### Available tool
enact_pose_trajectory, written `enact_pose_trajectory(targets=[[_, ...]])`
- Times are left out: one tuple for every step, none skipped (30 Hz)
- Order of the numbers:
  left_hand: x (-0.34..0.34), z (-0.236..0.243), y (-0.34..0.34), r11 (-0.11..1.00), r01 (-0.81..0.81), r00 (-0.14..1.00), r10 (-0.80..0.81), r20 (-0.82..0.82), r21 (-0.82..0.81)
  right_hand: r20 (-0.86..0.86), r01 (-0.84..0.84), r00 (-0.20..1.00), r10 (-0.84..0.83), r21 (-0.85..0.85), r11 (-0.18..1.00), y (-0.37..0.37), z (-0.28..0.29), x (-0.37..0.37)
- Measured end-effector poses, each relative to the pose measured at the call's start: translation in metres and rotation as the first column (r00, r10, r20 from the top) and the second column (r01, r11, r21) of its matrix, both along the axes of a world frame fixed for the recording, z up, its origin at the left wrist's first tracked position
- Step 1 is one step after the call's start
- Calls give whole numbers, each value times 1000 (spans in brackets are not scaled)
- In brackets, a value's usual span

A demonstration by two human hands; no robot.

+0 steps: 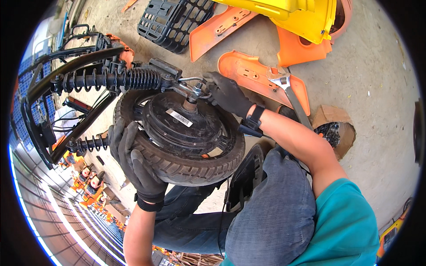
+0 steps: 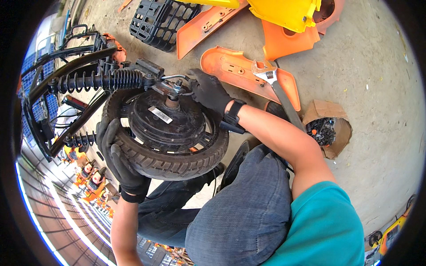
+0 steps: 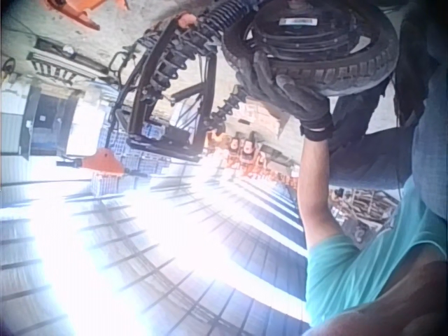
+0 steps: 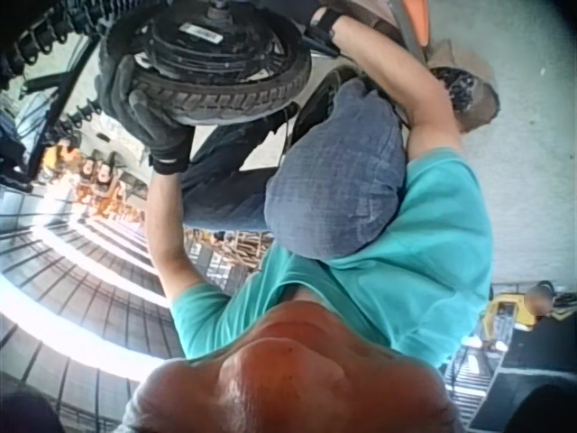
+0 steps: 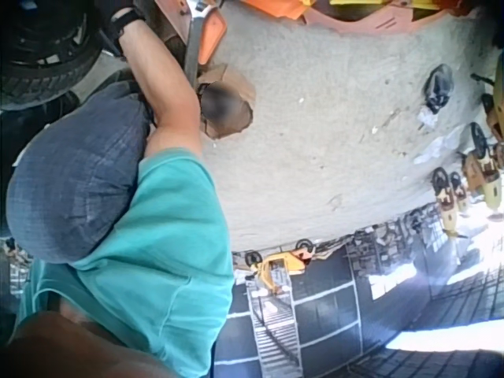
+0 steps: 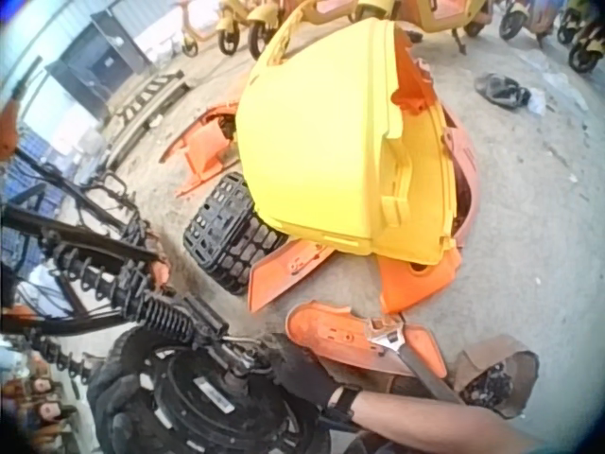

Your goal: The person uses a wrench to loosen and tighten a nut on the axle of a motorcycle wheel while holding the tire by hand.

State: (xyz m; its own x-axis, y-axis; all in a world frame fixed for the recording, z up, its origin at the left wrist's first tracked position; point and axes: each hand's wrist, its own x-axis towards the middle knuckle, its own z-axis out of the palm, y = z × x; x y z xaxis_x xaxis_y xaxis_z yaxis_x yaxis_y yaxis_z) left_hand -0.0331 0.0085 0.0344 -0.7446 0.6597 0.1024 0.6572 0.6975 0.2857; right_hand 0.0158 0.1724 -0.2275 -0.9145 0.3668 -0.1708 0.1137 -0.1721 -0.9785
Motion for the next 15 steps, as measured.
enact_pose_trajectory(targets=[[-1,0,-2,1000,9,1000,-9,-3,-10,61,2,998,7,-152,988,-1,6,5],[0,1,-2,1000,5,1000,-5,-10,-21,122,16,992,21,-298,954,1,11,8],[0,2,-2,999,0,1000,-1,-18,-32,136,-12,989,61,-338,941,1,10,9],[1,2,-2,999,-4,1000,3,-26,-43,148,-39,984,102,-378,925,1,9,9],[1,2,-1,999,-5,1000,4,-24,-41,154,-63,978,139,-416,907,3,10,6],[1,3,-2,999,-6,1000,5,-23,-39,155,-125,968,197,-382,916,4,12,3],[2,3,-2,999,-7,1000,7,-22,-38,157,-187,955,254,-348,919,5,13,-1],[2,2,-2,1000,-19,1000,19,-15,-25,163,-244,938,306,-314,917,5,14,-4],[2,1,-1,999,-32,999,32,-8,-11,163,-291,929,332,-233,928,4,11,-7],[3,0,0,999,-44,999,44,-1,2,167,-335,919,358,-149,930,2,9,-9],[3,2,2,1000,-10,1000,9,-10,-19,171,-384,905,389,-62,921,2,12,-13],[4,5,4,999,25,999,-26,-19,-39,223,-424,855,468,-218,879,5,17,-13],[3,6,5,996,60,998,-61,-26,-60,204,-364,883,424,-274,890,6,17,-12],[3,7,3,997,62,998,-63,-20,-47,185,-306,906,380,-332,892,5,14,-9],[2,6,1,997,66,998,-66,-13,-34,171,-248,927,334,-389,887,6,11,-6]])
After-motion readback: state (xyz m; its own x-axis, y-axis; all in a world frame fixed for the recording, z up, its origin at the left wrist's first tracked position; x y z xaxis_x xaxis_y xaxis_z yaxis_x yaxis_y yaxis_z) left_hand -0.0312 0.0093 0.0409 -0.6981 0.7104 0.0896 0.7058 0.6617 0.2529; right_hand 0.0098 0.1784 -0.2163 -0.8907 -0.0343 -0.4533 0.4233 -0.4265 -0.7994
